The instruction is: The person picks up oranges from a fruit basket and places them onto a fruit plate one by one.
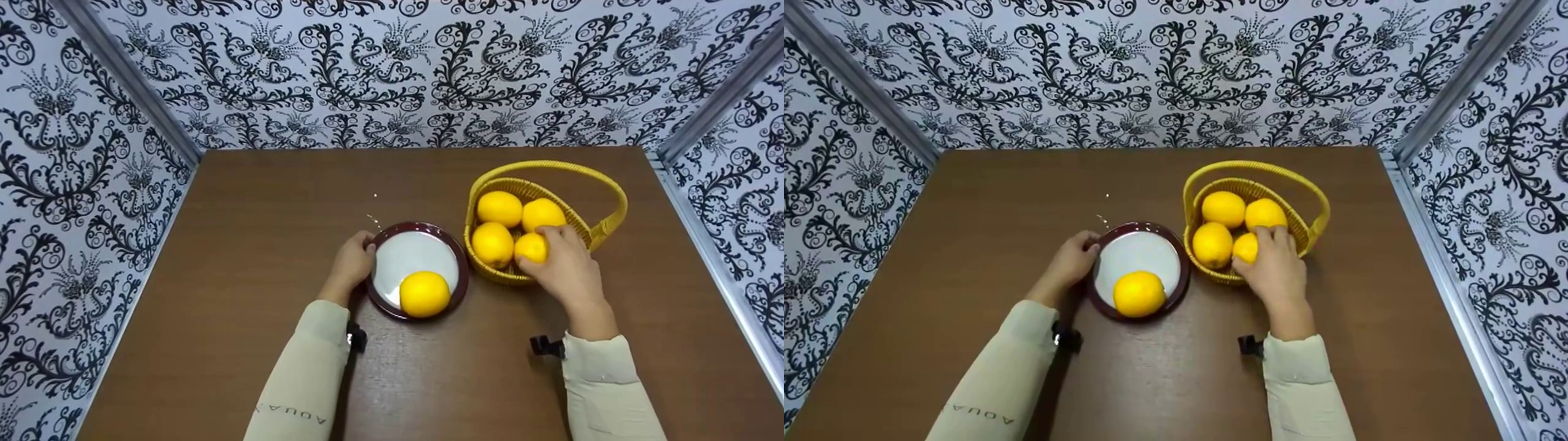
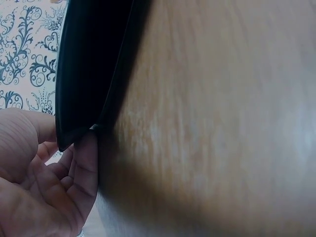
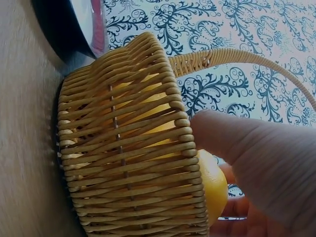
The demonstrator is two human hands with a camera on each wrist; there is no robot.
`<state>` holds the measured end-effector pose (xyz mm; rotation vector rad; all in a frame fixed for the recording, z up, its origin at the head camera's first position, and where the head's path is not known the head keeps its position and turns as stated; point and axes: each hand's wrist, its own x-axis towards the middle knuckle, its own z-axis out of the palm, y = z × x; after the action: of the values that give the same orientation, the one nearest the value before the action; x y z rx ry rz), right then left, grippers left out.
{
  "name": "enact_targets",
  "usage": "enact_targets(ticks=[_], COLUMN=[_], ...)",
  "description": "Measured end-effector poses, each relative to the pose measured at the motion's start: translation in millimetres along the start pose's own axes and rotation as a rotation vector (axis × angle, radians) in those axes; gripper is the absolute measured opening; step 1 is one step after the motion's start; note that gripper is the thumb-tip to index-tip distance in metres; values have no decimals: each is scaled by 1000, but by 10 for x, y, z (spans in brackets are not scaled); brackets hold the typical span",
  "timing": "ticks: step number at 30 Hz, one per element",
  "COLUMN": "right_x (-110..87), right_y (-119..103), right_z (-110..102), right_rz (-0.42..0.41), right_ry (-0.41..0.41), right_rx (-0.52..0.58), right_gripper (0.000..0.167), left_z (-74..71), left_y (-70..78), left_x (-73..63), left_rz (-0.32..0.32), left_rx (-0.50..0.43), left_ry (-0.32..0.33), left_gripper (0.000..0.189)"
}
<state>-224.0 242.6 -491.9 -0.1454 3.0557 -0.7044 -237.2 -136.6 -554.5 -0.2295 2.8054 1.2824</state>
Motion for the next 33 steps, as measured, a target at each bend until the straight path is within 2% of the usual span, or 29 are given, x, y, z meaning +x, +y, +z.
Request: enact_targets(ticks=[9,18,25,33], right_x=[4,-8,-28,-78], right_y=[11,-20,-41,-72], right_z=[16,-45,-87,-105], right_rz=[-13,-27,-38,-18], right_ry=[5,18,39,43], right_rx=[-30,-21,-19,4], right_gripper=[72,73,73,73], left_z=[5,-5,-6,-16], left_y=[11,24,25,9], left_x=[-7,-14,-8,-10], left_rz=[13,-6,7,4], left_rx=[-20,-30,-27,-30], left_ry=[7,1,8,1], left_gripper=[19,19,19,19])
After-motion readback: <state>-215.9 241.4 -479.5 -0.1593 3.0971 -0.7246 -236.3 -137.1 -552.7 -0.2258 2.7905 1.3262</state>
